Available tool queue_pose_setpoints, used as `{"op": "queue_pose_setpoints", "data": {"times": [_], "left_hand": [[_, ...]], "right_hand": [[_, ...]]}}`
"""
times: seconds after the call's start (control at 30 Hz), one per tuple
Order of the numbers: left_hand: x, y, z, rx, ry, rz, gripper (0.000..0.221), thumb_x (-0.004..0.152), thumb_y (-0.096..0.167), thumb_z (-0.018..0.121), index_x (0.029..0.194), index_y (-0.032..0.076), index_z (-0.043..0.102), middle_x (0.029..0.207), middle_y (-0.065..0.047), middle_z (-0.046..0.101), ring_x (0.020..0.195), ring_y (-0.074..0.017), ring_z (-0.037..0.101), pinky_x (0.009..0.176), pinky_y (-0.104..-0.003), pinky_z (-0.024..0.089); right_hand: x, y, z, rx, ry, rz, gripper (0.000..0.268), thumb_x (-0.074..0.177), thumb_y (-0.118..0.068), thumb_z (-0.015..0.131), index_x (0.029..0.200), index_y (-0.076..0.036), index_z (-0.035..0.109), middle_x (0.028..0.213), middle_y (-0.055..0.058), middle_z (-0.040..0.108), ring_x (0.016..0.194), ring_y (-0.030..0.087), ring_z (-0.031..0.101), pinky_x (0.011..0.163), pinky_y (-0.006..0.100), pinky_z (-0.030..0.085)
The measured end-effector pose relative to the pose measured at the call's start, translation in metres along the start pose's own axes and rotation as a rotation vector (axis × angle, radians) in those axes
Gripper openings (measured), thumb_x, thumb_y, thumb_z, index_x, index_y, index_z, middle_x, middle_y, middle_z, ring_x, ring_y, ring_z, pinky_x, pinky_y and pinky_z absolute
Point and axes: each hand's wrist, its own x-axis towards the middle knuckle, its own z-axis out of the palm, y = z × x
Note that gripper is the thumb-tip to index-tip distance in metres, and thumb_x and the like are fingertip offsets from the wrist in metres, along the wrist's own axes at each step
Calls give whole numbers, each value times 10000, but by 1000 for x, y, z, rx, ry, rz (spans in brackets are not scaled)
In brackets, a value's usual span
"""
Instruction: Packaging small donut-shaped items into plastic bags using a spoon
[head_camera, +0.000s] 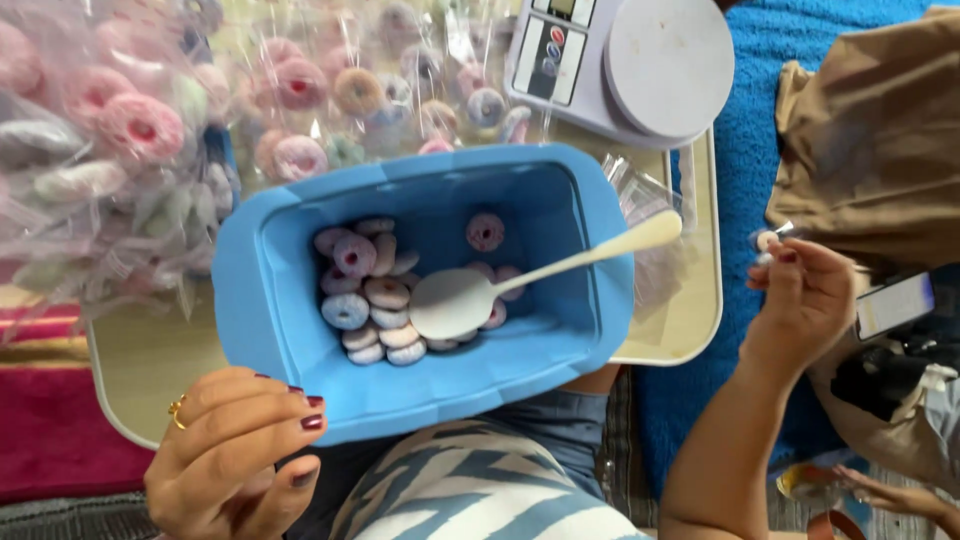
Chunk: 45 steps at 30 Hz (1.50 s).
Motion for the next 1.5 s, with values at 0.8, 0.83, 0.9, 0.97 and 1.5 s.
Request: {"op": "queue_pose_setpoints", "data": {"times": [0.8,0.83,0.9,0.97,1.5], "left_hand": [[-16,33,15,3,166,-198,55,811,122,663,833,71,661,881,-86,713,782,-172,646,829,-335,555],[-16,34,15,12,173,-196,50,818,119,662,833,71,659,877,-83,712,790,-178,646,833,-340,559],[-15,33,17,20,173,-181,46,827,128,660,825,83,660,873,-75,716,780,-164,651,815,-327,557],[-14,32,19,29,175,-162,48,836,138,657,817,95,661,869,-67,721,769,-149,657,796,-315,556],[17,43,25,109,90,-250,110,819,41,759,925,61,743,927,-51,759,863,-166,665,856,-291,527]], "right_hand": [[-21,-2,62,-688,-265,-232,277,921,-194,853,1159,-72,782,1016,107,622,996,258,544,862,396,469],[-22,1,62,-652,-256,-253,227,939,-171,839,1133,-70,779,982,95,612,959,239,540,839,372,472],[-22,-1,62,-612,-259,-247,158,944,-130,832,1069,-56,768,961,88,596,949,230,542,845,365,468],[-22,-3,61,-569,-260,-243,98,950,-90,824,1005,-42,758,939,82,581,938,221,543,851,359,464],[-20,-31,31,483,-62,152,456,1002,-60,747,1390,-140,521,1005,18,701,756,70,640,660,166,500]]}}
